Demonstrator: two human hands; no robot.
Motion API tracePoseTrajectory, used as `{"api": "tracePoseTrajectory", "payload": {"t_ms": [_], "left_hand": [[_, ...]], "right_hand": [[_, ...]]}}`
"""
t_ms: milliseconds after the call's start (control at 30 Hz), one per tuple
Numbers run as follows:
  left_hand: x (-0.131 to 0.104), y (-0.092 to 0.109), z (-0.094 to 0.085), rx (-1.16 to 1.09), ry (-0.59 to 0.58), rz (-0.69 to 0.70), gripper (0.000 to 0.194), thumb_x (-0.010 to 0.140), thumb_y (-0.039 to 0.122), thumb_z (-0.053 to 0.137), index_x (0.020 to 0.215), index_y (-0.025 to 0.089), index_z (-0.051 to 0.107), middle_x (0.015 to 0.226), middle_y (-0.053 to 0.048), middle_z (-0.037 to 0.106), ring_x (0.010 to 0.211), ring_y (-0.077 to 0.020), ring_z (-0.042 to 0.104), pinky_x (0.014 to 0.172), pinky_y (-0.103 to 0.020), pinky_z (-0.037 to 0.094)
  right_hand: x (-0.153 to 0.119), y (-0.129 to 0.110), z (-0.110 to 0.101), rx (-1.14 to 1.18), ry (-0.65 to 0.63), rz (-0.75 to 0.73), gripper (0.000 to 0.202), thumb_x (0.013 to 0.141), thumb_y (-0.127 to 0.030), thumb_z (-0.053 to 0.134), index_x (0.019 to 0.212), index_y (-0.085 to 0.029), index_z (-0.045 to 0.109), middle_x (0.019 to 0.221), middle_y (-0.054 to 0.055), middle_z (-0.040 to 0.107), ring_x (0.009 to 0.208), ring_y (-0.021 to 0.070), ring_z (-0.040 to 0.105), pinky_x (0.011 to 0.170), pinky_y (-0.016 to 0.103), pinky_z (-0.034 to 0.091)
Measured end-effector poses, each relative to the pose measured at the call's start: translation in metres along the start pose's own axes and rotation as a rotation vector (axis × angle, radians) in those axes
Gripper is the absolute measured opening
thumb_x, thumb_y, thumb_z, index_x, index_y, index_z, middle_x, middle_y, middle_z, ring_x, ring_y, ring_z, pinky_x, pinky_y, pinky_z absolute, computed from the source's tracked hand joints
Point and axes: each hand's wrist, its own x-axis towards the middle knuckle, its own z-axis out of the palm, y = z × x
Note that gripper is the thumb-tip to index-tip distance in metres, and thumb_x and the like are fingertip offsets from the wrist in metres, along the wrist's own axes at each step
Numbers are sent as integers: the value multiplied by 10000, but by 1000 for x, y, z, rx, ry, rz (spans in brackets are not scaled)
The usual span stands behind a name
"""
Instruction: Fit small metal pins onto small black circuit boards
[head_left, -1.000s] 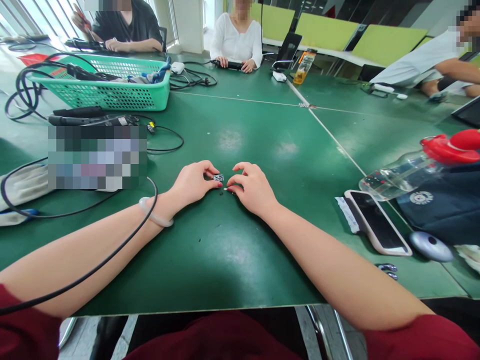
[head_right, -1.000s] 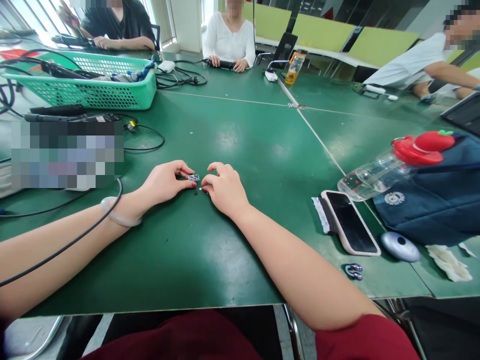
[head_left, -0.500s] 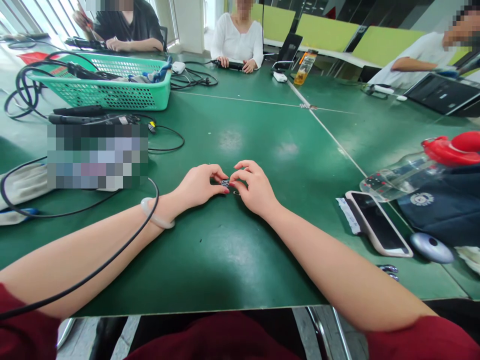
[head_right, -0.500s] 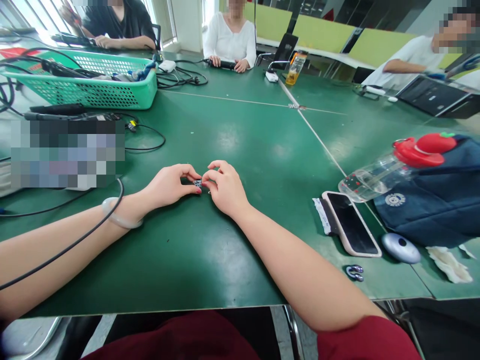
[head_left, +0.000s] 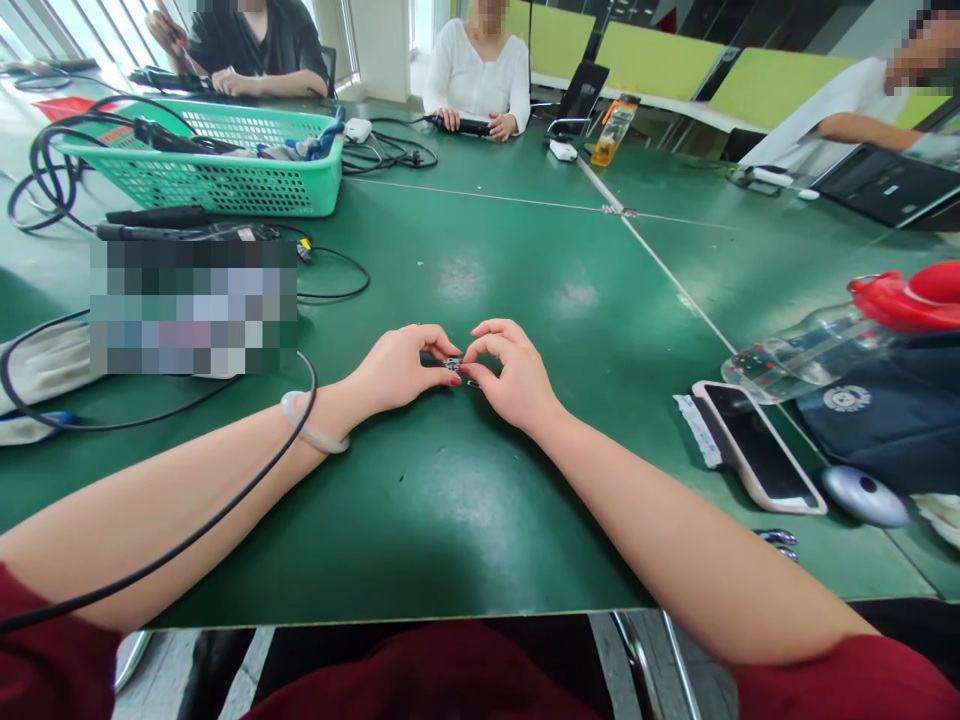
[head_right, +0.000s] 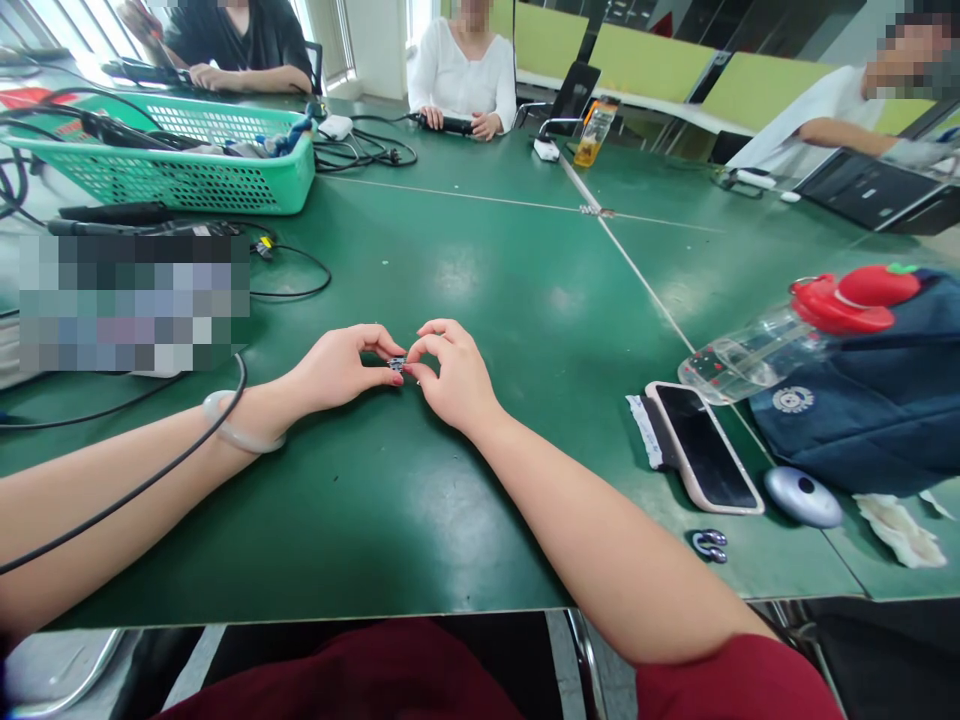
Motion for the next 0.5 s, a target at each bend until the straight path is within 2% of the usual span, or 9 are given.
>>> {"api": "tracePoseTrajectory", "payload": {"t_ms": [233,400,500], "left_hand": [[0,-1,-1,-9,-13,28,239,657,350,731,820,201,638,870,-23,697,844,-195,632,806,-336,476],[-1,-1,-1,7,-37,63,248,660,342,733,858,211,661,871,-17,694,863,-202,632,806,-338,476],[-1,-1,0,-6,-33,71,250,661,339,737,861,209,663,881,-18,698,860,-200,637,818,-340,476]], "right_hand": [[1,-1,0,46,-28,91,31,734,-225,668,738,-214,639,1107,51,570,1050,199,549,856,359,460],[3,0,0,132,-61,243,119,682,-287,715,729,-202,645,1136,57,562,900,170,577,762,335,481],[3,1,-1,157,-62,258,140,667,-282,734,738,-197,649,1145,62,559,861,158,580,739,324,487]]}}
